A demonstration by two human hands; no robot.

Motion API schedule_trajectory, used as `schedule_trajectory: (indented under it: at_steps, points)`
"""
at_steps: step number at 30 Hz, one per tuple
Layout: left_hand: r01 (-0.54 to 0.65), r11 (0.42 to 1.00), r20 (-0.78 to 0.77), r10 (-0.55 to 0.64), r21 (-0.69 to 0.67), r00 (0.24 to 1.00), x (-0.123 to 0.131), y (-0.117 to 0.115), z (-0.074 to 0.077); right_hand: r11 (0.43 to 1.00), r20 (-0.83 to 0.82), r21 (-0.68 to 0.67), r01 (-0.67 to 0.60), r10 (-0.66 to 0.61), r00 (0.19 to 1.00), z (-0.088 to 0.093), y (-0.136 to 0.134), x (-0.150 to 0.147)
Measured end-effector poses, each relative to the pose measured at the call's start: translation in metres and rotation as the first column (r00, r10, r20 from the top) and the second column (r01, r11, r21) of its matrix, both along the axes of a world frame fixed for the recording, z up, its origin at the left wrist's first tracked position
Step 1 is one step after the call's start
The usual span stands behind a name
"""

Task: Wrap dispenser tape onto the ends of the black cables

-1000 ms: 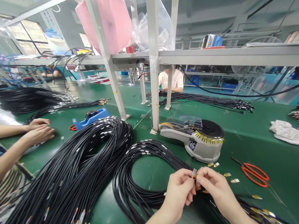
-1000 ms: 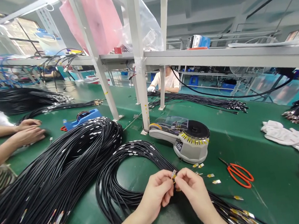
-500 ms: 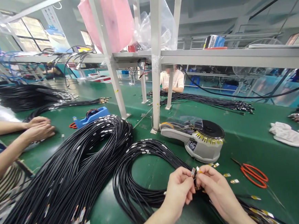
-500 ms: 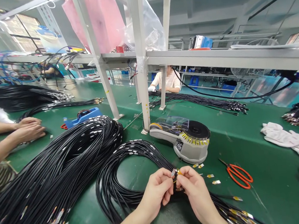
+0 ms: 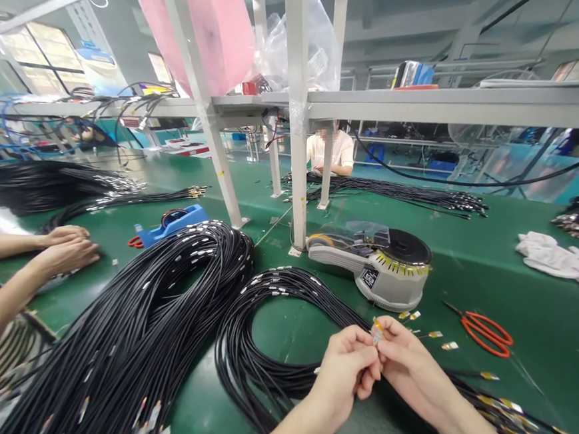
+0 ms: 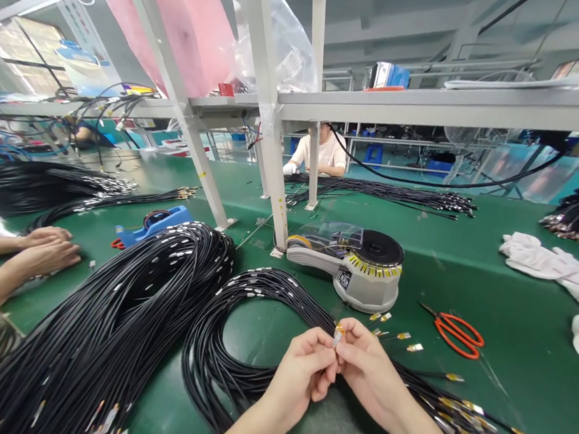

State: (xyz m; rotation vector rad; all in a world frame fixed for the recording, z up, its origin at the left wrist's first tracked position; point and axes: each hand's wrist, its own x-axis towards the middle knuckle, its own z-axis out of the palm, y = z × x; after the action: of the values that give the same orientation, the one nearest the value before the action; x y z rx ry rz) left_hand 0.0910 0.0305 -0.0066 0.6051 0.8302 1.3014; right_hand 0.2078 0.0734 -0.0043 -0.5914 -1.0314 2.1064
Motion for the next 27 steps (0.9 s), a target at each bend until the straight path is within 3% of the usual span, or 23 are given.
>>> schedule_trajectory:
  at_steps: [11,15,19,27]
  points:
    - [0.006,1.000,0.018,-0.006,0.013,1.000,0.0006,-0.0018,0.0048,0.996,0.043,-0.018,0.092,-0.091,0.995,0.0028,-0.0039,-0.0007]
    - [-0.080,0.997,-0.079,0.081,0.018,0.994,0.0005,-0.0011,0.0050,0.967,0.148,0.182,0.176,-0.203,0.968,0.0070,-0.0023,0.0051]
    - [-0.133,0.991,-0.228,0.136,0.030,0.964,0.0026,-0.0009,0.0039,0.890,0.325,0.429,0.156,-0.313,0.892,0.0060,-0.0022,0.0069]
    - [-0.141,0.988,-0.377,0.155,0.063,0.913,0.0032,-0.0018,0.0062,0.818,0.420,0.569,0.079,-0.372,0.828,0.0033,-0.0031,0.0049]
